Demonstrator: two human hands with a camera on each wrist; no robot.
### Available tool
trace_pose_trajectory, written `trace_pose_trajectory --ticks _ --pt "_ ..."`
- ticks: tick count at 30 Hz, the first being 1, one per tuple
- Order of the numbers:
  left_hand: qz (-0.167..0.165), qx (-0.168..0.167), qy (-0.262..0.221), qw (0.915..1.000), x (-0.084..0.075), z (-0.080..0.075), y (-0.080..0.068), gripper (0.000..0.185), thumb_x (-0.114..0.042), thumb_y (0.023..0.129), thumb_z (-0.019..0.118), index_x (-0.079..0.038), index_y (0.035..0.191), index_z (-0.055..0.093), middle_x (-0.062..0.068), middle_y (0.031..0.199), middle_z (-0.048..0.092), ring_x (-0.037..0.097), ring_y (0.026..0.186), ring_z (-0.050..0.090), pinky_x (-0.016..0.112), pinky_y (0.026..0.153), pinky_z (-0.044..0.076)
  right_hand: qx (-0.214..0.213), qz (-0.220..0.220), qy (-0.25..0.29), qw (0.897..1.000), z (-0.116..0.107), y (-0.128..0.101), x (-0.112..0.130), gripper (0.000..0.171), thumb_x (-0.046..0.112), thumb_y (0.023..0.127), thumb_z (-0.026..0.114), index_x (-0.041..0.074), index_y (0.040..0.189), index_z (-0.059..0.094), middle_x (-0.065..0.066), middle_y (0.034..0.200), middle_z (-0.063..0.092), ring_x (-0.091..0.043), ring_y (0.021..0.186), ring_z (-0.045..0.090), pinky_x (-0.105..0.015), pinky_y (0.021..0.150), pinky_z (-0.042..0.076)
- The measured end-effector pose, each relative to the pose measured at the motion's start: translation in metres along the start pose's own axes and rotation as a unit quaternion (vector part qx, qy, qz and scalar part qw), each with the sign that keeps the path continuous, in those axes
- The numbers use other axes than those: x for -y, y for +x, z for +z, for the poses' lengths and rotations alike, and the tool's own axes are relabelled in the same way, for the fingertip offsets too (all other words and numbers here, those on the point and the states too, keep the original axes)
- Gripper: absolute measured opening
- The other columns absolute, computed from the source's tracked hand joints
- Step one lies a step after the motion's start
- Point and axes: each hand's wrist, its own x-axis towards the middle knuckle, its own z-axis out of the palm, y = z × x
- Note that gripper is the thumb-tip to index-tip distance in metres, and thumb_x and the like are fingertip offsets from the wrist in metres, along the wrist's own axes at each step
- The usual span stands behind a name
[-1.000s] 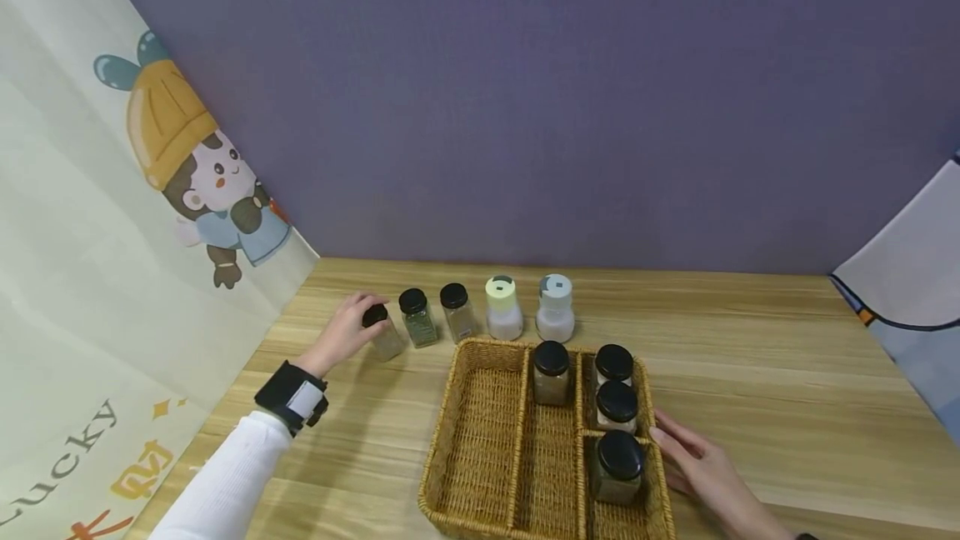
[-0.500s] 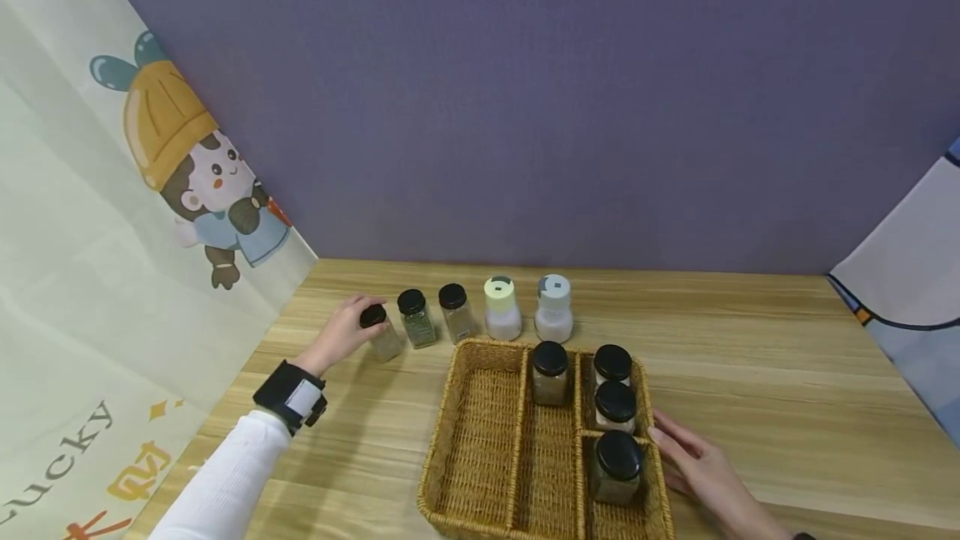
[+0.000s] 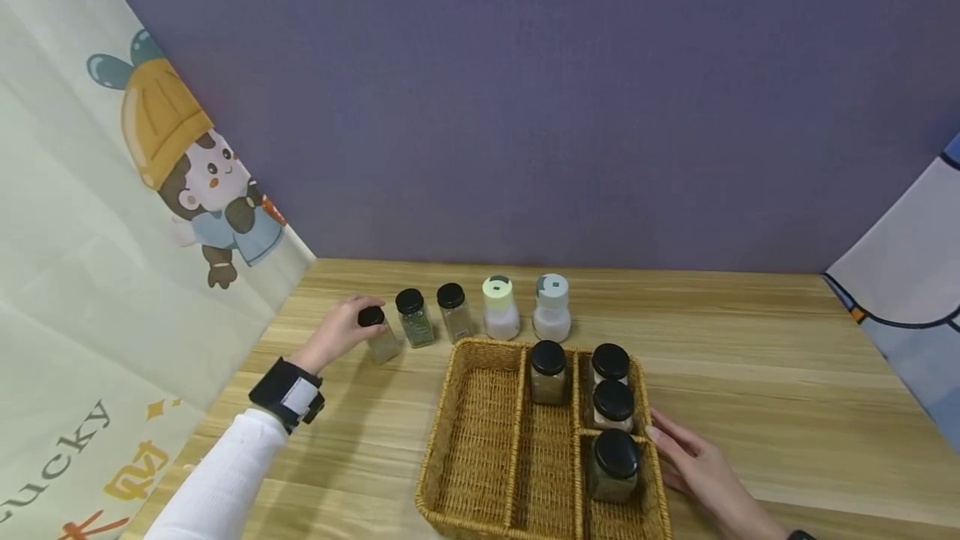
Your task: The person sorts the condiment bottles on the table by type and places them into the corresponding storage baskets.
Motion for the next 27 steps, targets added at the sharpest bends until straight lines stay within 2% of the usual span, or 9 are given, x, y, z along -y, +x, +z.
trace_pose_trajectory --ticks 10,19,27 --pt "0.002 0.011 -0.009 0.9999 -0.009 -0.009 0.001 0.040 -0.013 0.076 0.068 0.001 0.112 0.058 0.021 0.108 0.056 0.037 0.099 0.052 0.045 0.081 0.047 -0.003 0.002 0.005 1.000 0.001 0.000 0.000 0.075 0.048 0.088 0.045 0.004 0.139 0.012 -0.030 0.141 0.007 -0.043 0.123 0.024 -0.041 0.082 0.049" --pt "0.036 0.007 -0.002 0.9993 -0.025 -0.017 0.004 0.039 -0.015 0.075 0.070 0.002 0.109 0.060 0.018 0.102 0.060 0.033 0.094 0.054 0.042 0.077 0.048 -0.001 0.005 0.002 1.000 0.001 0.001 0.000 0.075 0.048 0.088 0.044 0.005 0.139 0.011 -0.030 0.141 0.006 -0.043 0.123 0.023 -0.041 0.082 0.049" --pt "0.050 0.022 -0.009 0.9985 -0.040 -0.022 0.005 0.039 -0.016 0.075 0.069 0.000 0.110 0.060 0.016 0.106 0.058 0.032 0.098 0.052 0.042 0.082 0.047 -0.001 0.002 0.002 1.000 0.001 0.001 -0.002 0.074 0.048 0.088 0.043 0.004 0.139 0.011 -0.030 0.141 0.007 -0.043 0.124 0.022 -0.041 0.082 0.049"
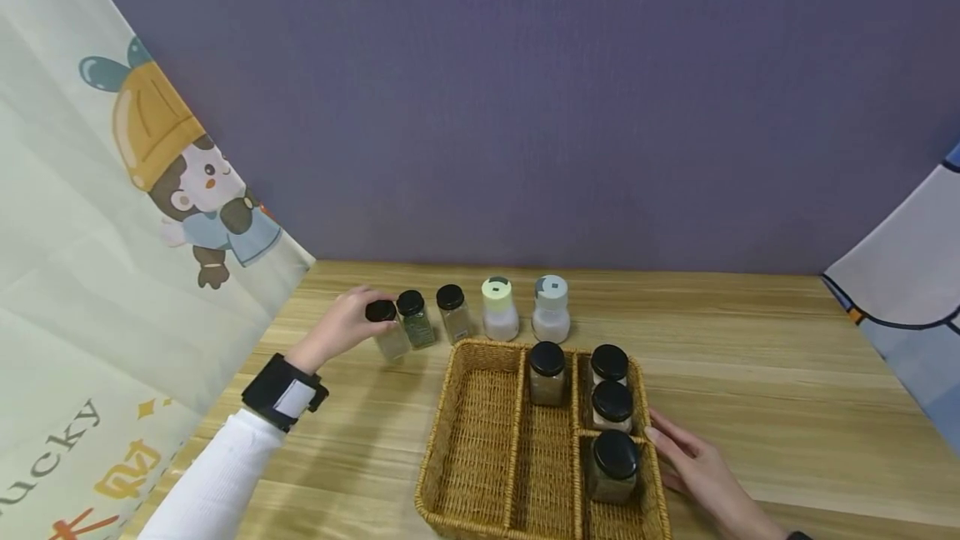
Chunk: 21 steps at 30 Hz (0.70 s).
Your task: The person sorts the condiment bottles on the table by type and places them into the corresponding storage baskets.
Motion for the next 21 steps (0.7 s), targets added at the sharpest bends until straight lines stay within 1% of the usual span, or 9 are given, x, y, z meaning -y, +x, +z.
trace_pose_trajectory --ticks 6,9,13,18,21 --pt "0.019 -0.002 0.002 0.9998 -0.010 -0.004 -0.001 0.038 -0.016 0.075 0.070 0.000 0.108 0.061 0.015 0.104 0.058 0.029 0.093 0.054 0.038 0.076 0.048 0.000 0.004 -0.008 1.000 0.000 0.000 0.001 0.075 0.049 0.088 0.042 0.004 0.140 0.012 -0.030 0.141 0.008 -0.043 0.123 0.025 -0.042 0.082 0.049" --pt "0.023 0.006 0.001 0.9997 -0.016 -0.007 -0.001 0.038 -0.018 0.075 0.069 -0.001 0.108 0.061 0.014 0.104 0.059 0.028 0.093 0.054 0.039 0.077 0.048 0.001 0.005 -0.013 1.000 -0.001 0.000 0.002 0.075 0.050 0.088 0.042 0.005 0.140 0.012 -0.030 0.140 0.009 -0.043 0.123 0.026 -0.043 0.081 0.049" --pt "0.028 0.011 -0.008 0.9995 -0.027 -0.009 -0.001 0.039 -0.019 0.076 0.069 -0.001 0.109 0.060 0.014 0.105 0.058 0.027 0.094 0.054 0.038 0.079 0.048 0.002 0.005 -0.006 1.000 -0.001 0.000 0.001 0.075 0.049 0.088 0.042 0.005 0.140 0.011 -0.030 0.141 0.008 -0.042 0.123 0.025 -0.042 0.082 0.049" --pt "0.048 0.007 -0.021 0.9986 -0.039 -0.011 0.000 0.039 -0.017 0.075 0.070 -0.001 0.109 0.060 0.014 0.104 0.059 0.025 0.091 0.055 0.033 0.073 0.050 0.005 0.003 0.006 1.000 -0.001 0.000 0.000 0.075 0.048 0.088 0.043 0.005 0.140 0.011 -0.029 0.141 0.007 -0.042 0.124 0.024 -0.042 0.083 0.049" --pt "0.059 0.010 -0.021 0.9980 -0.046 -0.011 0.002 0.039 -0.016 0.075 0.070 -0.002 0.109 0.060 0.013 0.102 0.060 0.024 0.089 0.055 0.029 0.071 0.050 0.005 0.001 0.003 1.000 -0.001 0.000 0.000 0.075 0.048 0.088 0.043 0.004 0.140 0.011 -0.030 0.141 0.007 -0.043 0.124 0.023 -0.043 0.082 0.049"
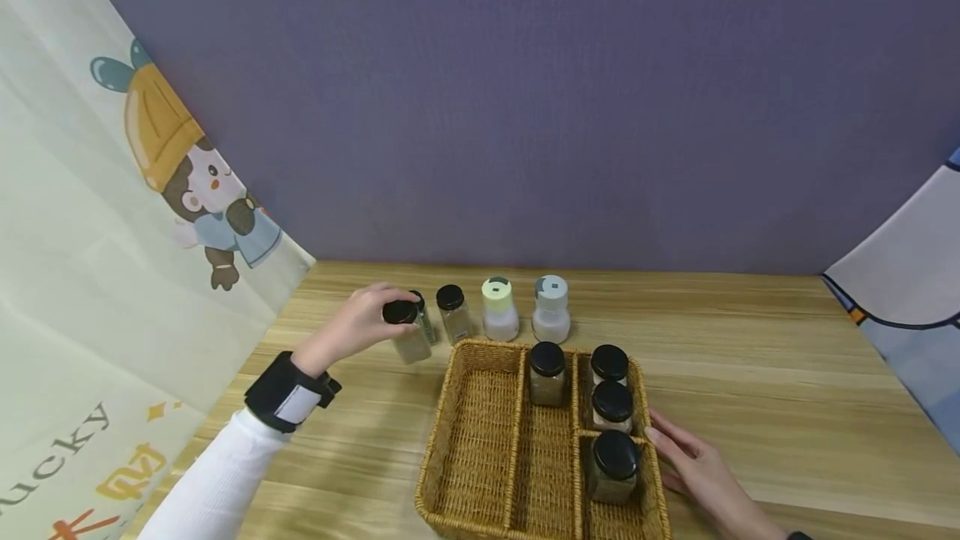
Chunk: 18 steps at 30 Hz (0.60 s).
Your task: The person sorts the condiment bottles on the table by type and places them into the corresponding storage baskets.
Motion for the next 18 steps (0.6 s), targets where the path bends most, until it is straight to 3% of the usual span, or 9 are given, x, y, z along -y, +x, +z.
trace_pose_trajectory --ticks 9,18 --pt "0.030 0.017 0.013 0.9993 -0.017 0.001 0.012 0.037 -0.015 0.073 0.070 -0.001 0.106 0.062 0.010 0.098 0.060 0.023 0.088 0.055 0.029 0.072 0.050 0.000 -0.005 -0.002 1.000 0.000 0.001 0.000 0.073 0.047 0.089 0.042 0.004 0.139 0.011 -0.030 0.141 0.006 -0.044 0.123 0.022 -0.043 0.082 0.049" --pt "0.045 0.049 0.012 0.9977 -0.046 0.003 0.017 0.037 -0.017 0.075 0.069 -0.004 0.109 0.061 0.010 0.099 0.057 0.020 0.087 0.053 0.024 0.068 0.049 0.005 -0.011 -0.004 1.000 0.000 0.000 -0.001 0.073 0.046 0.090 0.042 0.003 0.139 0.011 -0.030 0.141 0.006 -0.044 0.124 0.022 -0.043 0.082 0.049"
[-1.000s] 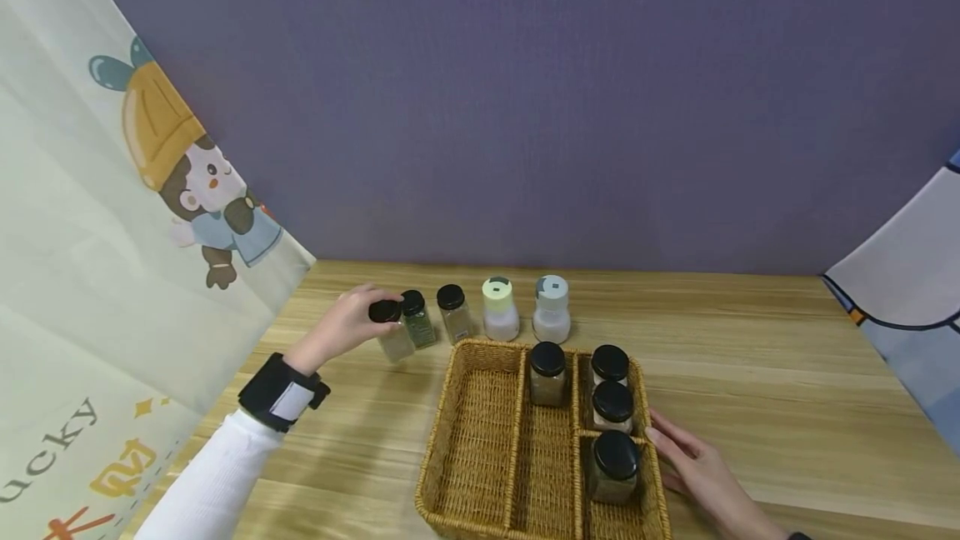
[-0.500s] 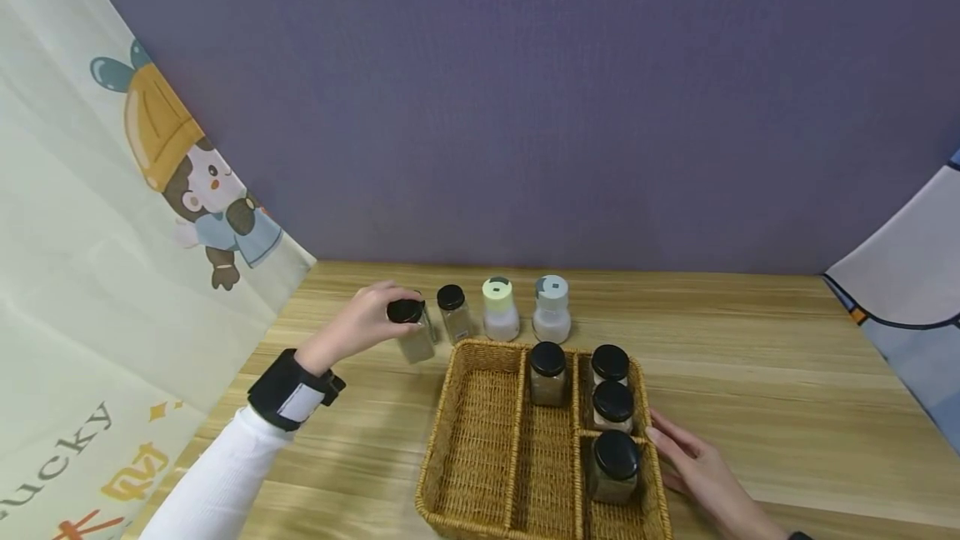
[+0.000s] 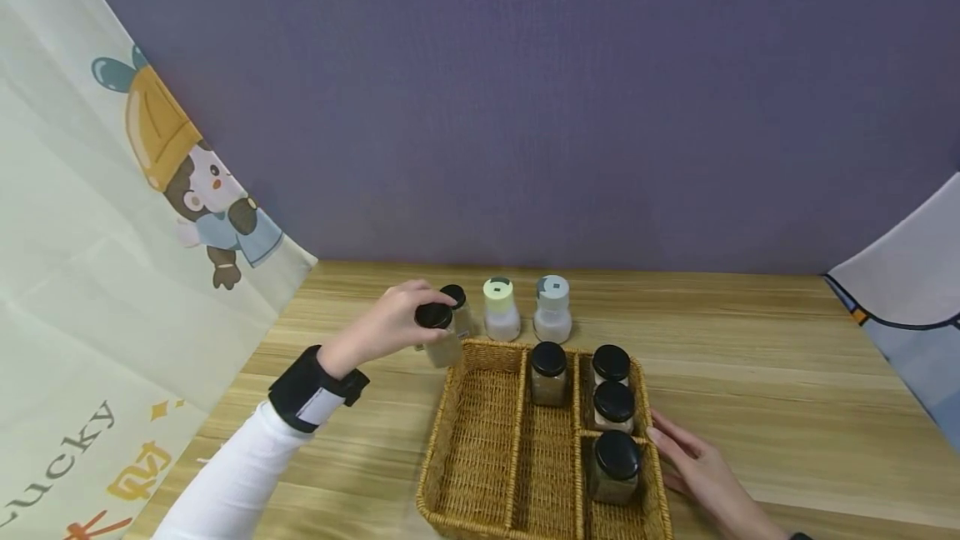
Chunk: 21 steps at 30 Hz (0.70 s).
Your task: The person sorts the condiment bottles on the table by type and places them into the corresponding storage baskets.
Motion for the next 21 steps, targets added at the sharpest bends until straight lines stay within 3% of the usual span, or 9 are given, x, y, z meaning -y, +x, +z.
trace_pose_trajectory --ticks 7,17,21 --pt "0.035 0.020 -0.001 0.9992 -0.023 0.001 0.003 0.036 -0.019 0.077 0.068 -0.004 0.110 0.060 0.008 0.097 0.057 0.017 0.083 0.054 0.016 0.060 0.045 -0.004 0.004 0.002 1.000 0.001 -0.001 0.000 0.073 0.047 0.089 0.042 0.004 0.139 0.011 -0.030 0.141 0.007 -0.042 0.123 0.026 -0.043 0.082 0.048" --pt "0.078 0.043 0.003 0.9960 -0.048 0.002 0.010 0.035 -0.021 0.077 0.068 -0.008 0.109 0.061 0.004 0.098 0.057 0.017 0.086 0.053 0.021 0.069 0.043 -0.005 0.011 0.000 1.000 0.001 -0.001 0.002 0.074 0.048 0.089 0.042 0.005 0.140 0.011 -0.030 0.141 0.007 -0.042 0.124 0.026 -0.043 0.083 0.048" --pt "0.095 0.045 0.005 0.9945 -0.055 0.004 0.013 0.034 -0.021 0.077 0.068 -0.007 0.107 0.061 0.004 0.096 0.057 0.015 0.083 0.052 0.018 0.065 0.042 -0.002 0.013 -0.003 1.000 0.001 -0.002 0.002 0.074 0.049 0.089 0.042 0.005 0.140 0.010 -0.030 0.141 0.007 -0.043 0.124 0.024 -0.044 0.083 0.048"
